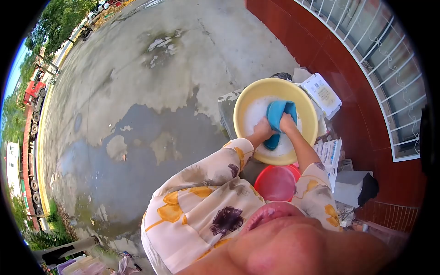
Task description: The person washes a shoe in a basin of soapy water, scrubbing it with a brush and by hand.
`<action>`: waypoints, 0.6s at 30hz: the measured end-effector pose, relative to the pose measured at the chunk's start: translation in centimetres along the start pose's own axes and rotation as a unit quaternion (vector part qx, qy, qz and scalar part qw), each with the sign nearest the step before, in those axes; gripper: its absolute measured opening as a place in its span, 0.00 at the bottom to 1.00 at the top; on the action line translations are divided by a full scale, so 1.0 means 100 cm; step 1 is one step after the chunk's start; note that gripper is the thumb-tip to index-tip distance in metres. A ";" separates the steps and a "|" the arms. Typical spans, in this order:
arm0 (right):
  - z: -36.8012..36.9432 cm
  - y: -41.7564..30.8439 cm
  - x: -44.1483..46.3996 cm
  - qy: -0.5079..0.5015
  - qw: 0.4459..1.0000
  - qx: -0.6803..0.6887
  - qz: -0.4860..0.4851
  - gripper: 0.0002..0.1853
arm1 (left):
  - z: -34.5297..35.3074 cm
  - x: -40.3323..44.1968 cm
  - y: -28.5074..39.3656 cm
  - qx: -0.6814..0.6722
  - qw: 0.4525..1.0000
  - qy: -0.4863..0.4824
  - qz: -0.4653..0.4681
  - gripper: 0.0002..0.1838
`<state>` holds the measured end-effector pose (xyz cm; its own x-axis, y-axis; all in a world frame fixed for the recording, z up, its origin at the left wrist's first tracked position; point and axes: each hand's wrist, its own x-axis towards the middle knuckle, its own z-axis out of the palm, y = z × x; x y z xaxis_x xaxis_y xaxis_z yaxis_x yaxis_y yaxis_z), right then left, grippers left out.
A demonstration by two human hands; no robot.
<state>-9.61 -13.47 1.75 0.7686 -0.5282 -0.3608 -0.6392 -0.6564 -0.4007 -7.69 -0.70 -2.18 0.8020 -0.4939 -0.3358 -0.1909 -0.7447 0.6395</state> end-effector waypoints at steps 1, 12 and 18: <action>0.002 0.011 0.002 -0.036 0.994 -0.059 -0.089 0.34 | 0.001 -0.001 -0.002 0.013 1.000 -0.008 0.001 0.43; -0.005 -0.004 -0.017 -0.021 0.999 -0.044 -0.023 0.33 | -0.001 -0.001 -0.004 0.012 0.999 -0.022 0.032 0.43; 0.000 0.025 -0.002 -0.052 0.997 -0.012 -0.060 0.33 | 0.003 0.001 -0.005 0.047 0.998 -0.046 0.026 0.47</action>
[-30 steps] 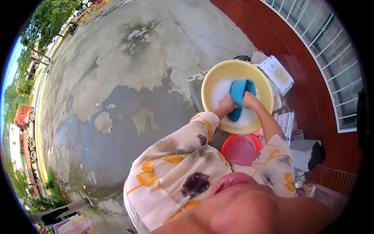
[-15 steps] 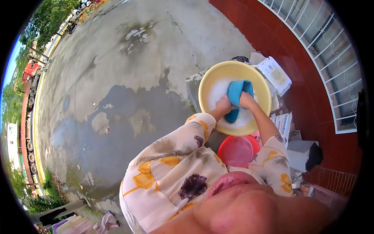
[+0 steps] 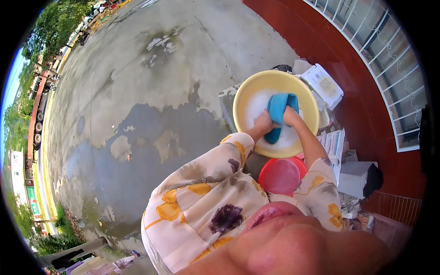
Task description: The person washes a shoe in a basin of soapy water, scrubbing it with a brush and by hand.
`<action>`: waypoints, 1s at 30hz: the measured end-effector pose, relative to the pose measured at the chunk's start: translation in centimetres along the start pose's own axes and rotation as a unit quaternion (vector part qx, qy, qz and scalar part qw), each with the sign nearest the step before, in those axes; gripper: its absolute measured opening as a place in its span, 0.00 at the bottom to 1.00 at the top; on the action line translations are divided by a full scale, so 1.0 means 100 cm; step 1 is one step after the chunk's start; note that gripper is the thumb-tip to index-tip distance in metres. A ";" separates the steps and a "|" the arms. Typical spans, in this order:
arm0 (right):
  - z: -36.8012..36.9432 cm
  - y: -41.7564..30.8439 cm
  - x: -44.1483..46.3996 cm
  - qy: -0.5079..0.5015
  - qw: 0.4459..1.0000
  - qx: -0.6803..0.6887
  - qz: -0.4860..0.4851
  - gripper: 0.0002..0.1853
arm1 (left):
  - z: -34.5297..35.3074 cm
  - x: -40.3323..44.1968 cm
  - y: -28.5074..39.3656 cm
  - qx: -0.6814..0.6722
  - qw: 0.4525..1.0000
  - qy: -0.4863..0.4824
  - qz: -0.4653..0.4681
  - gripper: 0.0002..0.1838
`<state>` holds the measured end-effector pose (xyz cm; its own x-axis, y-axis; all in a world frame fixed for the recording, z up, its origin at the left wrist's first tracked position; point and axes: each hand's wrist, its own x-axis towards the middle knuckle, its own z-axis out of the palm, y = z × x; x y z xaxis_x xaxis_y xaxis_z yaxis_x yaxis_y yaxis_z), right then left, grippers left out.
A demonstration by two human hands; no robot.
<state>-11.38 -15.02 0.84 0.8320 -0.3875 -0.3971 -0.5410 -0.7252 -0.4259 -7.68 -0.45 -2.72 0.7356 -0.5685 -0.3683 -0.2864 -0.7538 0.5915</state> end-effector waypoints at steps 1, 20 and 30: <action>-0.007 0.000 -0.004 -0.046 0.998 -0.018 -0.033 0.33 | 0.001 0.000 -0.002 0.002 1.000 0.001 0.008 0.47; -0.017 -0.013 -0.010 -0.054 0.998 0.008 -0.005 0.32 | -0.001 0.001 -0.005 -0.030 0.999 0.011 -0.002 0.46; 0.000 -0.028 -0.018 0.063 0.995 0.022 0.072 0.36 | -0.003 -0.001 0.001 -0.016 0.999 0.029 -0.015 0.44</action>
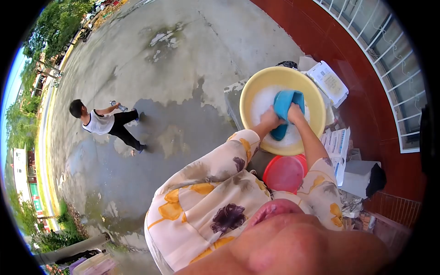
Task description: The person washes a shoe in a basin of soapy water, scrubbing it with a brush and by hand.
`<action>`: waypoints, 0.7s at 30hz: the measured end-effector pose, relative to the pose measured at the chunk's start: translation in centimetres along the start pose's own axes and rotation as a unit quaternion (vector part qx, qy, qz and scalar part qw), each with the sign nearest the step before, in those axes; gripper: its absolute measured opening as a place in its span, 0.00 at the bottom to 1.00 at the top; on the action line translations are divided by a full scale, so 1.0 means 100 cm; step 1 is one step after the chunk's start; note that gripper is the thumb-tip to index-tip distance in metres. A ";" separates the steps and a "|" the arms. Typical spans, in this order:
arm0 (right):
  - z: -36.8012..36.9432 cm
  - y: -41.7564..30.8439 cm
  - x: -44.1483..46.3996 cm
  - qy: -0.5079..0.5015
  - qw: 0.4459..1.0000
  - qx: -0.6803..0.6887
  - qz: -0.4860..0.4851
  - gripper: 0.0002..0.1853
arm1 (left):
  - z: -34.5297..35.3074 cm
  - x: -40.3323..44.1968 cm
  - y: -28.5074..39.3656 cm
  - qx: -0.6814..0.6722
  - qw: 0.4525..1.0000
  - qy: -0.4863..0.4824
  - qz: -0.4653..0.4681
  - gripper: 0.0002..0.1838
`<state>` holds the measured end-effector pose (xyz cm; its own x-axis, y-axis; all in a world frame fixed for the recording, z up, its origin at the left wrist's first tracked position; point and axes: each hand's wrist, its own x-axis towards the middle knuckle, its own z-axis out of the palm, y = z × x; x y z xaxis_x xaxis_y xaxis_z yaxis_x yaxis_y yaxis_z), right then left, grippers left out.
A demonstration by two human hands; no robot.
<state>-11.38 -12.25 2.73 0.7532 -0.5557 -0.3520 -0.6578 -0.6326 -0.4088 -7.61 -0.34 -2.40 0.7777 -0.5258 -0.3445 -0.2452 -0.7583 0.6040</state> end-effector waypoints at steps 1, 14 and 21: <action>-0.007 0.011 0.011 -0.053 0.998 0.003 -0.042 0.34 | 0.000 0.001 -0.002 0.013 1.000 -0.017 0.001 0.44; -0.023 0.001 -0.020 0.033 0.983 -0.135 -0.118 0.14 | -0.001 0.001 -0.001 -0.003 0.999 -0.029 0.017 0.47; -0.012 0.016 -0.009 0.050 0.993 -0.054 -0.095 0.15 | -0.008 -0.001 0.000 -0.015 0.999 -0.041 0.019 0.48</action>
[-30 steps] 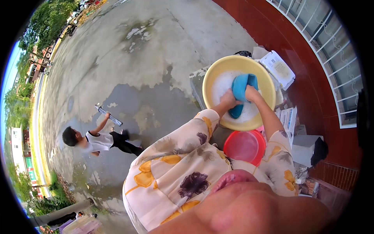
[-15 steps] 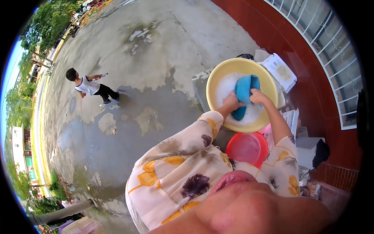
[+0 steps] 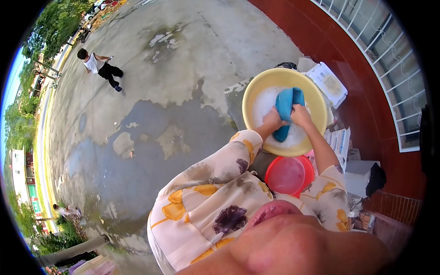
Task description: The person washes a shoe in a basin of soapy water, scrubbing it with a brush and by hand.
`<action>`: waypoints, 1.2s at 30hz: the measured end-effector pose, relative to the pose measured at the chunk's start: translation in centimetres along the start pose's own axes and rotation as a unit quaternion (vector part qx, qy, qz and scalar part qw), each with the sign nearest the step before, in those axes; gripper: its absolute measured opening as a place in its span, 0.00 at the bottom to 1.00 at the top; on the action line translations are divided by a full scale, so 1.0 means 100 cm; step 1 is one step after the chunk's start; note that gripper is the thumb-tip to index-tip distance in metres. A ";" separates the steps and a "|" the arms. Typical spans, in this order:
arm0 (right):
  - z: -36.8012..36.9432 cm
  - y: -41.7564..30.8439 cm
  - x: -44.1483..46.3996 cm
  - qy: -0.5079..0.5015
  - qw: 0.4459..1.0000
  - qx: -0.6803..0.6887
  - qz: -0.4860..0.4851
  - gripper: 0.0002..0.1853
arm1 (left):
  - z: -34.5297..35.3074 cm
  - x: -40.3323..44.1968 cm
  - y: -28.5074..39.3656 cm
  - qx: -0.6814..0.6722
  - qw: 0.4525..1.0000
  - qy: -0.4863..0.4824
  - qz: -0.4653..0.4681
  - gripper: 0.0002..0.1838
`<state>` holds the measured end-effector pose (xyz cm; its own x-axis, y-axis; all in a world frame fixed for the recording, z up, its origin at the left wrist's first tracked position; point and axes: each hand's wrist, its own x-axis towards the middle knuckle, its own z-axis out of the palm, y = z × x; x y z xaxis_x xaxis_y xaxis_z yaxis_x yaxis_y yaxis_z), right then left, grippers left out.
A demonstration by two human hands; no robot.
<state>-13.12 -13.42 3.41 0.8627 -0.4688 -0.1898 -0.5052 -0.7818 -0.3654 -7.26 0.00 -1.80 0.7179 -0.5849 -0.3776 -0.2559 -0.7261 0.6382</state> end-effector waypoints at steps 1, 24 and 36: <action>0.004 0.015 0.006 -0.026 0.998 0.040 -0.032 0.15 | -0.001 -0.001 -0.001 0.003 1.000 -0.010 -0.006 0.48; -0.011 -0.027 -0.009 0.014 0.999 -0.024 0.017 0.14 | 0.002 -0.005 0.004 -0.003 1.000 -0.013 -0.025 0.48; -0.007 -0.020 0.012 -0.002 1.000 0.005 -0.004 0.15 | -0.014 0.004 0.008 -0.010 1.000 0.020 -0.012 0.47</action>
<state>-11.09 -12.64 4.55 0.8670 -0.4603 -0.1910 -0.4978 -0.7817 -0.3757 -6.25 -0.31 -0.52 0.7489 -0.5524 -0.3660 -0.2258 -0.7320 0.6428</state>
